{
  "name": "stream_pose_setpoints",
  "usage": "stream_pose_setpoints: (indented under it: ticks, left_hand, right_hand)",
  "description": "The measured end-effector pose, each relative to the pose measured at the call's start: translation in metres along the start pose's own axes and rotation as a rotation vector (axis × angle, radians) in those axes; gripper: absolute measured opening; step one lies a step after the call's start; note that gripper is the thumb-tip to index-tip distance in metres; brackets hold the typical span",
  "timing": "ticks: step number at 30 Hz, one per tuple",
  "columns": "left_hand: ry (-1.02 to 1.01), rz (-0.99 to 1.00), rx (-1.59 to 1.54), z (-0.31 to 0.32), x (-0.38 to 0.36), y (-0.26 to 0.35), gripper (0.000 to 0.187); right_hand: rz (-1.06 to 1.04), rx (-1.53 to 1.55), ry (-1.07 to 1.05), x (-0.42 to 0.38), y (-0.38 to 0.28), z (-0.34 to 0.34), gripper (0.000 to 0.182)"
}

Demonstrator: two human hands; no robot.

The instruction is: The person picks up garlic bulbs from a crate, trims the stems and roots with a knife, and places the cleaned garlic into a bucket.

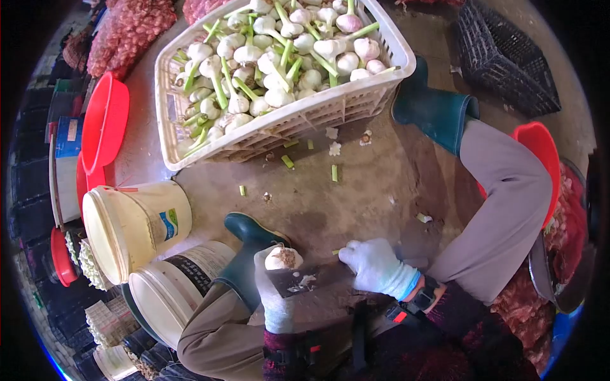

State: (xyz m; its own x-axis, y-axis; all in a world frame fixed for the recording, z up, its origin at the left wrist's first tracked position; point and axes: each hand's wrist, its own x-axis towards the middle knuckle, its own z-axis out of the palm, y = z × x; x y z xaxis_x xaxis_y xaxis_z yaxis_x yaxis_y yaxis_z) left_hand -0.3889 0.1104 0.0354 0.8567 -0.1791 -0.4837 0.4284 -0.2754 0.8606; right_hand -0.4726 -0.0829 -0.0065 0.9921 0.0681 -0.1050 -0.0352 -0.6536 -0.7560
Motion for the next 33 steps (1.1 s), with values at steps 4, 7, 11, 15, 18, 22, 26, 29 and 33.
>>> stream_pose_setpoints:
  ticks: [4, 7, 11, 15, 18, 22, 26, 29, 33]
  left_hand:
    - [0.026, 0.073, 0.067, 0.011, 0.009, -0.002, 0.028]
    - [0.004, 0.031, 0.116, 0.006, 0.005, -0.003, 0.039]
    - [0.032, 0.115, 0.099, 0.006, 0.008, -0.005, 0.044]
    - [-0.069, 0.363, -0.072, 0.024, -0.025, 0.042, 0.048]
    - [0.097, 0.333, -0.122, 0.026, -0.027, 0.066, 0.055]
    - [0.117, 0.229, -0.137, 0.012, -0.011, 0.041, 0.076]
    - [-0.036, 0.194, -0.702, 0.016, 0.001, 0.025, 0.048]
    - [0.051, 0.132, -0.695, 0.030, 0.004, 0.024, 0.037]
    - [-0.103, 0.150, -0.858, 0.043, -0.005, 0.029, 0.040]
  right_hand:
    - [0.032, -0.047, 0.001, 0.004, 0.013, 0.009, 0.015]
    - [0.024, -0.004, 0.065, 0.005, 0.021, 0.019, 0.014]
    - [0.041, -0.050, -0.021, 0.013, 0.025, 0.027, 0.017]
    - [0.497, -0.236, -0.302, 0.011, 0.050, 0.005, 0.025]
    - [0.570, -0.057, 0.013, 0.016, 0.049, -0.012, 0.024]
    - [0.595, 0.157, -0.071, 0.004, 0.040, 0.003, 0.030]
    - [0.476, 0.556, 0.373, 0.005, -0.011, -0.002, 0.026]
    - [0.393, 0.715, 0.460, 0.009, -0.041, -0.033, 0.026]
    - [0.588, 0.676, -0.023, -0.005, 0.012, 0.038, 0.027]
